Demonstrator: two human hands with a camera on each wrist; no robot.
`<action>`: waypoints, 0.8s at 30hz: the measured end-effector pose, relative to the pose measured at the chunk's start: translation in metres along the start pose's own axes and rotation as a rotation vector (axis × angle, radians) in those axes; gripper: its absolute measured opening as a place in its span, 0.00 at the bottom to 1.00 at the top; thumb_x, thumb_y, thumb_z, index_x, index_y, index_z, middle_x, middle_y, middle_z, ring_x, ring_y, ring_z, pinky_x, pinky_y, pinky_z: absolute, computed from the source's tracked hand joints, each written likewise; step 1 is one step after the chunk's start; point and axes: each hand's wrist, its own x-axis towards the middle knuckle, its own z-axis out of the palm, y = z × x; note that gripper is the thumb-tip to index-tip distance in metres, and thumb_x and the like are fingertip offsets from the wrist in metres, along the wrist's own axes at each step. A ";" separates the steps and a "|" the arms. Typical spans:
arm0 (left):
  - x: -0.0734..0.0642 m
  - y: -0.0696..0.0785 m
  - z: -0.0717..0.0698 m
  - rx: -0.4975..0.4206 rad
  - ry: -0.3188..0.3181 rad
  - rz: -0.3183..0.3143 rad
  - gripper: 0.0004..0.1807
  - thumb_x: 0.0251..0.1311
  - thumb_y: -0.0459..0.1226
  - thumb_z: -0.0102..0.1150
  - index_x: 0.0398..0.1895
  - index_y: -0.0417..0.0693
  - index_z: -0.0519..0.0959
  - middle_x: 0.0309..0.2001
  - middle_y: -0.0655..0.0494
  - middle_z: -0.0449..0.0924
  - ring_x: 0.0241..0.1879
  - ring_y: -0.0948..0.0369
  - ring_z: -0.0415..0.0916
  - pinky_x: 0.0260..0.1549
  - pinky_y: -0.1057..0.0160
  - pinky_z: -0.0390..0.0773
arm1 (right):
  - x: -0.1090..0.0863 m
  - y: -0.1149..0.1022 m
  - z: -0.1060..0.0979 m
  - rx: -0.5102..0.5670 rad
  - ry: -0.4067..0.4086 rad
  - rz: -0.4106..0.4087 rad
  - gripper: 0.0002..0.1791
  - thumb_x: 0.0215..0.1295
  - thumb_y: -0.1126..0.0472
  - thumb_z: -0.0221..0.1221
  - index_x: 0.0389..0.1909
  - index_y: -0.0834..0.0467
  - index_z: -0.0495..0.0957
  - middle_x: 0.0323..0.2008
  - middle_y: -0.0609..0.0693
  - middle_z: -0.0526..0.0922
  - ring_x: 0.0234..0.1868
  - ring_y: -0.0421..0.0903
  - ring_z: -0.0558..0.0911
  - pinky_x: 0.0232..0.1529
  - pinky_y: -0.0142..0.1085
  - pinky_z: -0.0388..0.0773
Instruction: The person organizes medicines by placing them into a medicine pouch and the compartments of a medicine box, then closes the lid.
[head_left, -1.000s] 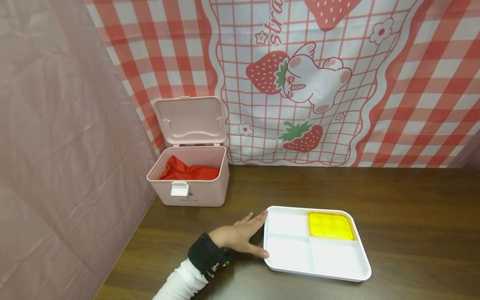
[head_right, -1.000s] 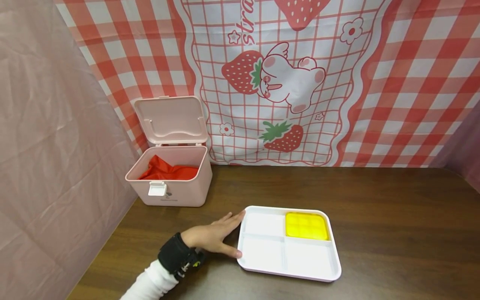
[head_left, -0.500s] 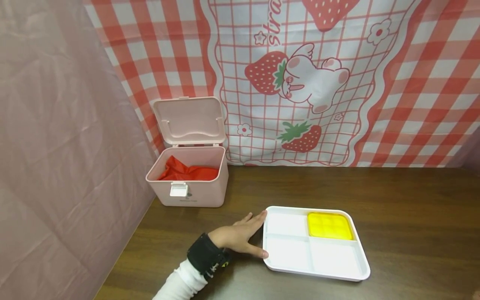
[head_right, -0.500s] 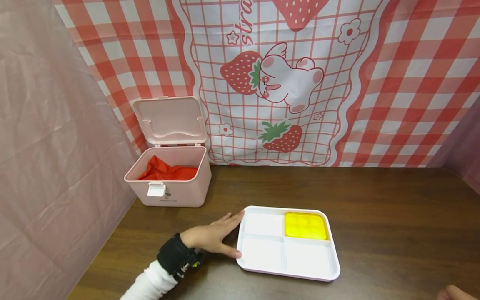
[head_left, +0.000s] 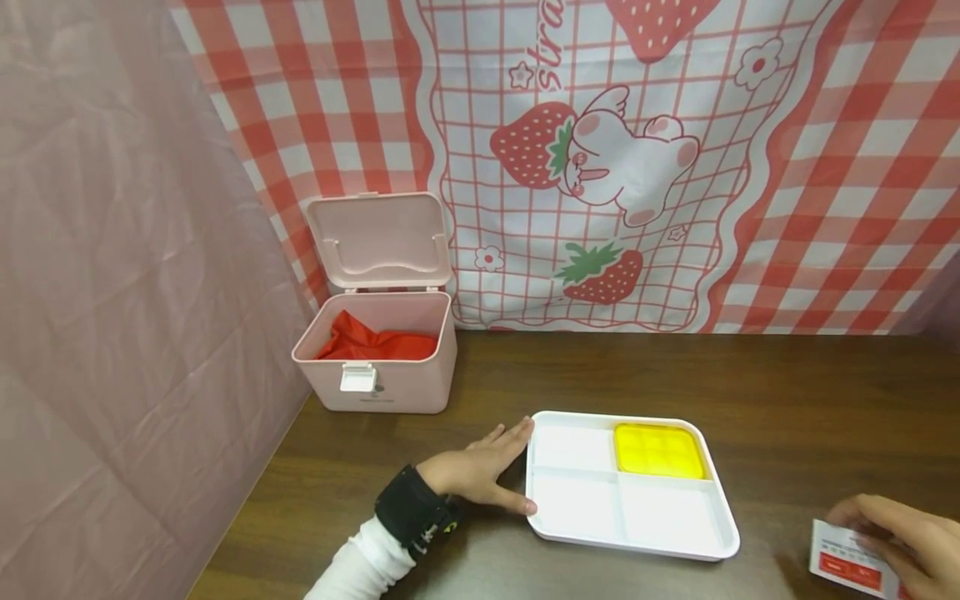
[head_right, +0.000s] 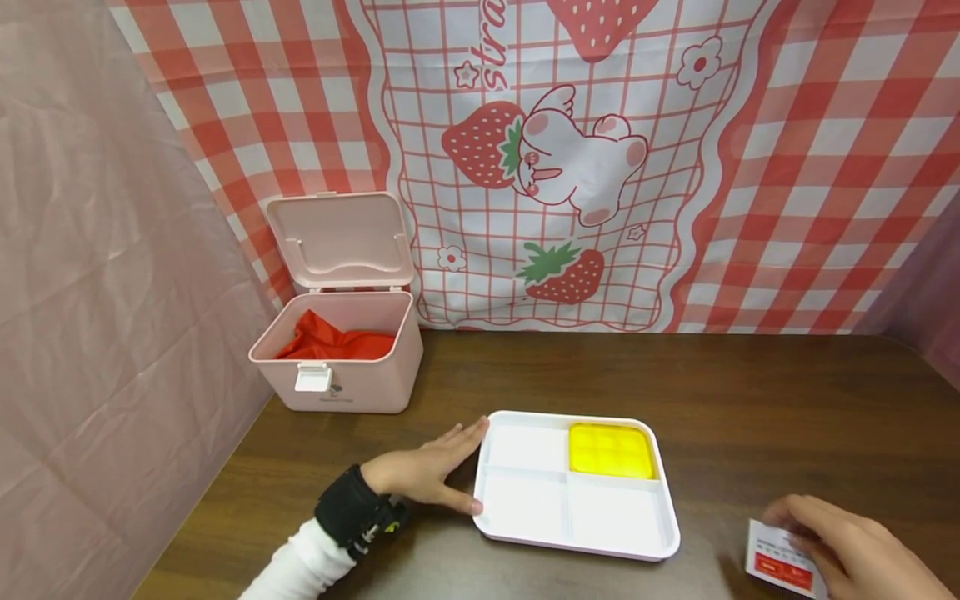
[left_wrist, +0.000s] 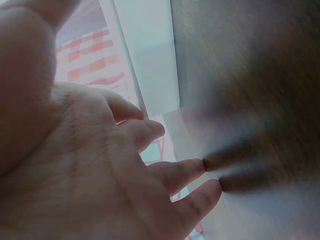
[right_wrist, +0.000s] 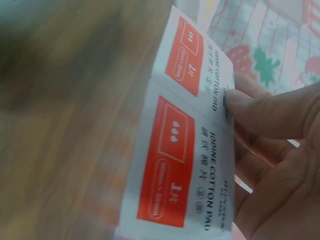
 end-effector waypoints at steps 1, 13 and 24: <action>0.000 0.000 0.000 0.006 0.003 0.008 0.57 0.51 0.56 0.60 0.71 0.43 0.35 0.73 0.49 0.33 0.71 0.50 0.34 0.68 0.50 0.43 | 0.009 -0.007 0.001 -0.041 0.020 0.011 0.07 0.61 0.52 0.52 0.34 0.50 0.75 0.33 0.27 0.74 0.30 0.21 0.70 0.25 0.12 0.63; 0.000 0.000 0.000 -0.010 -0.008 -0.008 0.57 0.51 0.57 0.59 0.72 0.46 0.34 0.73 0.51 0.31 0.71 0.47 0.33 0.66 0.45 0.46 | 0.084 -0.052 0.029 -0.112 -0.106 0.141 0.27 0.34 0.81 0.66 0.32 0.49 0.77 0.30 0.38 0.80 0.29 0.26 0.71 0.27 0.17 0.71; -0.001 0.000 0.000 0.003 -0.002 -0.004 0.57 0.51 0.57 0.59 0.72 0.45 0.34 0.73 0.51 0.32 0.71 0.46 0.35 0.66 0.46 0.47 | 0.133 -0.075 0.058 -0.016 -0.217 0.067 0.24 0.37 0.82 0.60 0.35 0.55 0.77 0.33 0.42 0.80 0.33 0.35 0.74 0.31 0.31 0.78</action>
